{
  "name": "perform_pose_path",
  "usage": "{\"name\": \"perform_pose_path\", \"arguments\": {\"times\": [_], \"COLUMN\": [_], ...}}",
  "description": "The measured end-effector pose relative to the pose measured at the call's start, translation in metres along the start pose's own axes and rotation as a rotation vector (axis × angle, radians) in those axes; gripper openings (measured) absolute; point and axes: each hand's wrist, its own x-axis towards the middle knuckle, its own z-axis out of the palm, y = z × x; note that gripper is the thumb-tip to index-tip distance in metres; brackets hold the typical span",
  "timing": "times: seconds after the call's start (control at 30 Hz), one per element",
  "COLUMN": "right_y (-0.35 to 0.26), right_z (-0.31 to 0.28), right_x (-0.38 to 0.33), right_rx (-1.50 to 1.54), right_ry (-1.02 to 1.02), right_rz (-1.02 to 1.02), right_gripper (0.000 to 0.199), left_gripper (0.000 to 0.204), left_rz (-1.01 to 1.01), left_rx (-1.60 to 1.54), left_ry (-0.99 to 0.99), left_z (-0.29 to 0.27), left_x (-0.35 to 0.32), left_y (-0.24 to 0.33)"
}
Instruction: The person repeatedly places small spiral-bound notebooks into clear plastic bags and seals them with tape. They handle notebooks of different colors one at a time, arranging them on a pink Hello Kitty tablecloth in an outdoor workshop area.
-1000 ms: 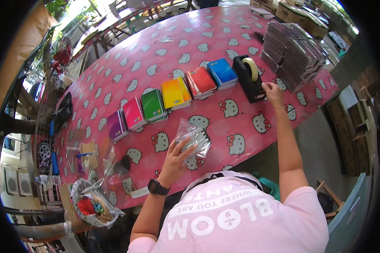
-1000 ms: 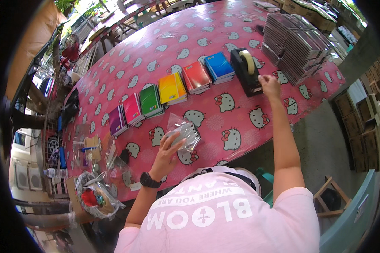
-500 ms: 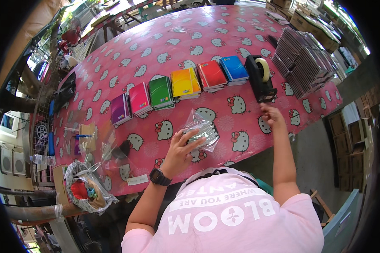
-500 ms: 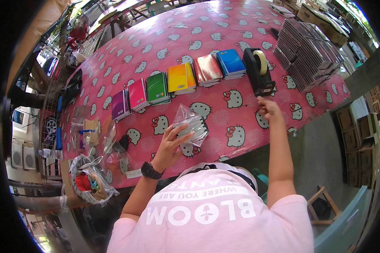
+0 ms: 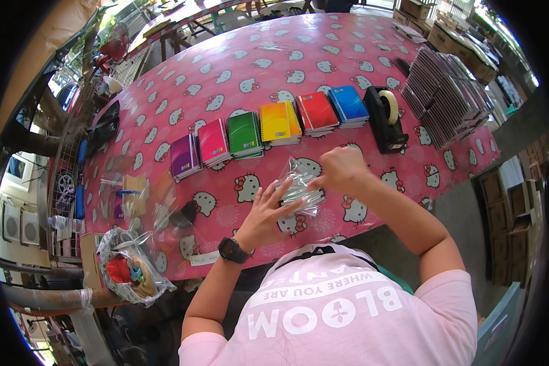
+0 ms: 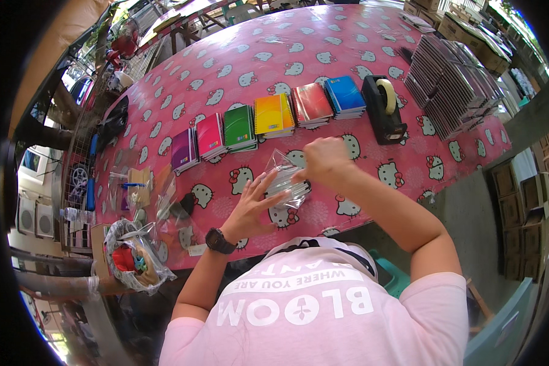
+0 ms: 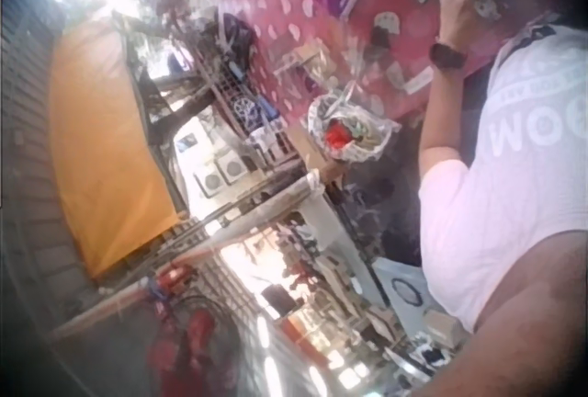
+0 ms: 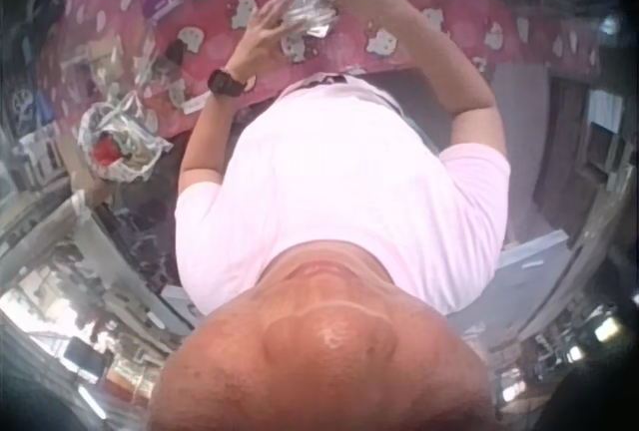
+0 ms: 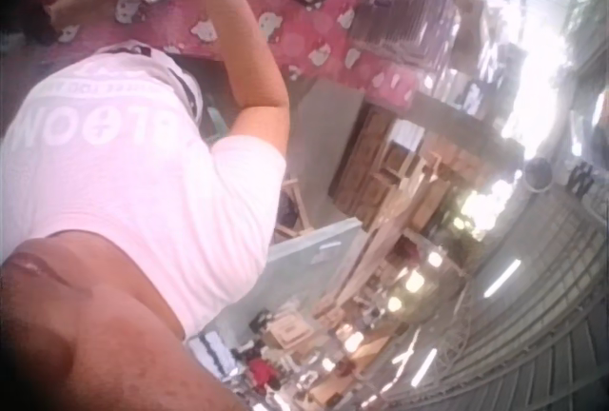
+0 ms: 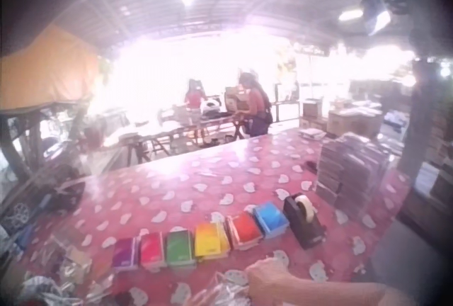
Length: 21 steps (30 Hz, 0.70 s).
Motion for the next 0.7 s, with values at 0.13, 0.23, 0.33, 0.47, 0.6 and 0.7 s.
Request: {"name": "perform_pose_path", "arguments": {"times": [0.13,0.23,0.33,0.47,0.6,0.7], "right_y": [0.069,0.018,-0.007,0.011,0.018,0.009], "right_z": [0.017,0.035,0.052,0.045,0.072,0.069], "right_x": [-0.026,-0.049,-0.041,-0.02,0.017,0.027], "right_rx": [0.336,0.426,0.612,1.035,1.326,1.484], "right_ry": [0.153,0.502,0.625,0.73,0.076,-0.042], "right_rz": [-0.494,-0.755,-0.666,-0.333,-0.155,-0.304], "right_gripper": [0.033,0.023,0.018,0.015,0.025,0.033], "left_gripper": [0.072,0.063,0.057,0.052,0.048,0.032], "left_rz": [-0.068,-0.042,0.144,0.088,-0.359,-0.503], "left_rx": [-0.126,-0.027,0.117,-0.102,-0.459,-0.92], "left_ry": [0.326,0.532,0.661,0.74,0.506,0.286], "left_z": [0.016,0.037,0.044,0.002,0.011,0.015], "left_x": [-0.001,0.001,0.012,0.026,0.021,0.032], "left_y": [0.003,-0.001,-0.003,0.023,-0.033,-0.035]}}
